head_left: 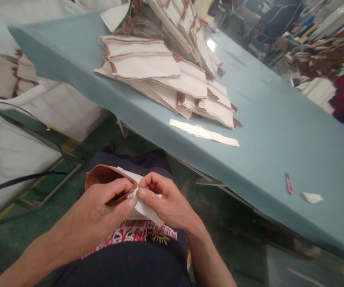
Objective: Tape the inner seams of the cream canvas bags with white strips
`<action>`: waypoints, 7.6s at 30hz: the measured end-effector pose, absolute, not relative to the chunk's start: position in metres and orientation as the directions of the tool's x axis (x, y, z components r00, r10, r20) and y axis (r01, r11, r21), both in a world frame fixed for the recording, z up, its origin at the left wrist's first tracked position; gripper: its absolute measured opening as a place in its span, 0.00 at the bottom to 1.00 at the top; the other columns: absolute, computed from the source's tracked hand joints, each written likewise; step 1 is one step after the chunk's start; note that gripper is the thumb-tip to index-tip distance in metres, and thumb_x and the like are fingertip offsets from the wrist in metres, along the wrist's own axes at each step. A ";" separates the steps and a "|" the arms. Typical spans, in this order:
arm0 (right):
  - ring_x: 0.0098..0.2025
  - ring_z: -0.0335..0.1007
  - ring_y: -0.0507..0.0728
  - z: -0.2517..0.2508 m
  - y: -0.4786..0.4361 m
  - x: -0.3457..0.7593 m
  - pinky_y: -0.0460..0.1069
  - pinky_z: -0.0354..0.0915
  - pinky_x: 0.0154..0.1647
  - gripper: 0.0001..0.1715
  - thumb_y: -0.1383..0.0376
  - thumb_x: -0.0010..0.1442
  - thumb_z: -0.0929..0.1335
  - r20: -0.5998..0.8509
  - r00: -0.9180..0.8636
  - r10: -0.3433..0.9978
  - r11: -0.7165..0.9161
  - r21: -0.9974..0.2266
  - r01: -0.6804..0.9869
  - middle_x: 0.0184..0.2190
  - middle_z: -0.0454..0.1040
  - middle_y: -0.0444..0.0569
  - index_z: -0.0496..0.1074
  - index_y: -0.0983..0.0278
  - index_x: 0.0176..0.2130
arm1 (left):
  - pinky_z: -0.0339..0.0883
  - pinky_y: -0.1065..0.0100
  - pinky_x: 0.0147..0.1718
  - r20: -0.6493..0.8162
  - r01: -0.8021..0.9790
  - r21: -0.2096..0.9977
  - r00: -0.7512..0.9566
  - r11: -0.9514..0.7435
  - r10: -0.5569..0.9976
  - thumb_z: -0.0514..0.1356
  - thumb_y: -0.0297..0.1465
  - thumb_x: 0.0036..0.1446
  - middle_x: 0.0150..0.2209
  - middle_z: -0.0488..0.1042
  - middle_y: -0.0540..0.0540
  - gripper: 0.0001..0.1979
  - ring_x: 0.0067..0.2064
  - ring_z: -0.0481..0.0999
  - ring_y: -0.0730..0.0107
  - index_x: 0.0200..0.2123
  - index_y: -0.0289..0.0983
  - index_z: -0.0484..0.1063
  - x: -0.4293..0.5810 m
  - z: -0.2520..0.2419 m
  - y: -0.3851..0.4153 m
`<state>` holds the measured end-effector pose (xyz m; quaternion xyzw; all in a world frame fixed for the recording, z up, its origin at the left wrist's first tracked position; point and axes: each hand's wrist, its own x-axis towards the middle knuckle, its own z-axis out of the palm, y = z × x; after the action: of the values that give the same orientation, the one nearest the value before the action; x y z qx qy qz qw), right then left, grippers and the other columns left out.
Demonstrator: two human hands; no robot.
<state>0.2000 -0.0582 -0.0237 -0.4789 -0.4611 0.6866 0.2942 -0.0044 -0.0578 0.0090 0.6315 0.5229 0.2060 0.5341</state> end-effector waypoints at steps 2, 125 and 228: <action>0.33 0.62 0.52 -0.025 -0.059 0.200 0.49 0.59 0.36 0.33 0.36 0.65 0.79 -0.391 -0.372 0.842 -0.409 -0.912 0.032 0.33 0.71 0.40 0.74 0.61 0.40 | 0.63 0.66 0.31 -0.297 0.431 0.894 0.372 0.120 0.879 0.57 0.43 0.74 0.30 0.79 0.54 0.19 0.31 0.72 0.69 0.32 0.42 0.78 -0.005 0.007 -0.058; 0.41 0.72 0.55 -0.086 -0.056 0.186 0.50 0.64 0.42 0.22 0.47 0.79 0.67 -0.413 -0.298 0.861 -0.372 -0.910 0.184 0.40 0.78 0.45 0.75 0.62 0.42 | 0.63 0.69 0.28 -0.520 0.301 0.841 0.219 0.449 0.826 0.69 0.55 0.53 0.30 0.81 0.47 0.24 0.31 0.72 0.63 0.33 0.39 0.78 -0.002 -0.058 -0.036; 0.40 0.69 0.55 -0.090 -0.060 0.183 0.50 0.65 0.44 0.20 0.50 0.80 0.66 -0.424 -0.281 0.861 -0.382 -0.904 0.192 0.37 0.75 0.43 0.73 0.60 0.40 | 0.67 0.68 0.27 -0.550 0.182 0.832 0.154 0.524 0.821 0.74 0.57 0.50 0.29 0.82 0.48 0.26 0.30 0.74 0.62 0.32 0.39 0.81 0.003 -0.064 -0.045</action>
<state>0.1827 -0.0600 -0.0900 -0.5385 -0.4890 0.6334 0.2640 0.0029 -0.0446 -0.0640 0.4181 0.5997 0.2516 0.6342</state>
